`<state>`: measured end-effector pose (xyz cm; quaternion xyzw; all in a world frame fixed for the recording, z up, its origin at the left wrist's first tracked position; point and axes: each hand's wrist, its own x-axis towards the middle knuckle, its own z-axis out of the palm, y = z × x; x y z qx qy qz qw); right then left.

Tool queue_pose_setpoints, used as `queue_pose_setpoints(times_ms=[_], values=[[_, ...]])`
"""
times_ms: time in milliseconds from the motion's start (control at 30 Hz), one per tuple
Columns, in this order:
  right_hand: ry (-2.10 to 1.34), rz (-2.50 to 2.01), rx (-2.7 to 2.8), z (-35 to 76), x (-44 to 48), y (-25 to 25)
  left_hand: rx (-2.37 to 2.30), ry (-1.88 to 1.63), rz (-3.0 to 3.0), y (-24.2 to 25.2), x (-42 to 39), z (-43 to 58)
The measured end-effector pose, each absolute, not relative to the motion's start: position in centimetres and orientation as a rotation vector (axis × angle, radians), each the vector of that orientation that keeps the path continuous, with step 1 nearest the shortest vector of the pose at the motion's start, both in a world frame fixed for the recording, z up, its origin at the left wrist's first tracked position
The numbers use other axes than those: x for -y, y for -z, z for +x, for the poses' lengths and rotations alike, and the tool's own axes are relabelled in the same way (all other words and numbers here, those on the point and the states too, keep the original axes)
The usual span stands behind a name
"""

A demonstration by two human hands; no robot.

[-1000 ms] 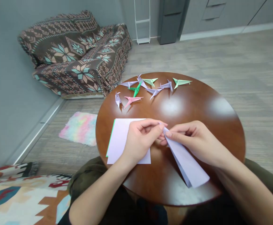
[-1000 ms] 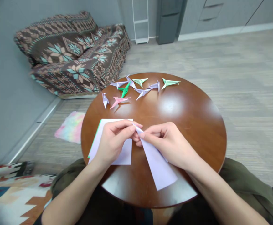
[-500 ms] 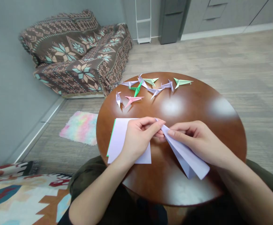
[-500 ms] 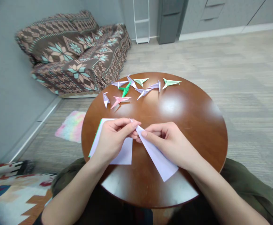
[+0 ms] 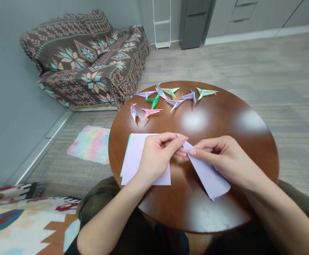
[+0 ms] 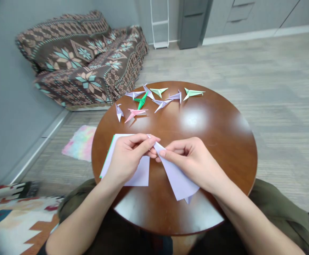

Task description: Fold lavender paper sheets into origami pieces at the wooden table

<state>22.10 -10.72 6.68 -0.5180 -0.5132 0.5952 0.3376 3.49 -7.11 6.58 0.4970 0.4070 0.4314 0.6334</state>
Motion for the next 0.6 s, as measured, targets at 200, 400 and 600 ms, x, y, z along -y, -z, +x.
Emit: queue_pose_setpoints(times_ms=[200, 400, 600], values=[[-1.448, -1.207, 1.452, 22.6, 10.6, -6.9, -0.869, -0.972, 1.229, -6.9, 7.4, 3.1], [-1.386, -1.228, 1.293, 22.1, 10.9, -6.7, -0.641, -0.689, 1.280, -7.5, 8.5, 2.6], [-1.354, -1.245, 1.347, 22.2, 10.6, -6.9, -0.820, -0.401, 1.434, -7.7, 8.3, 2.2]])
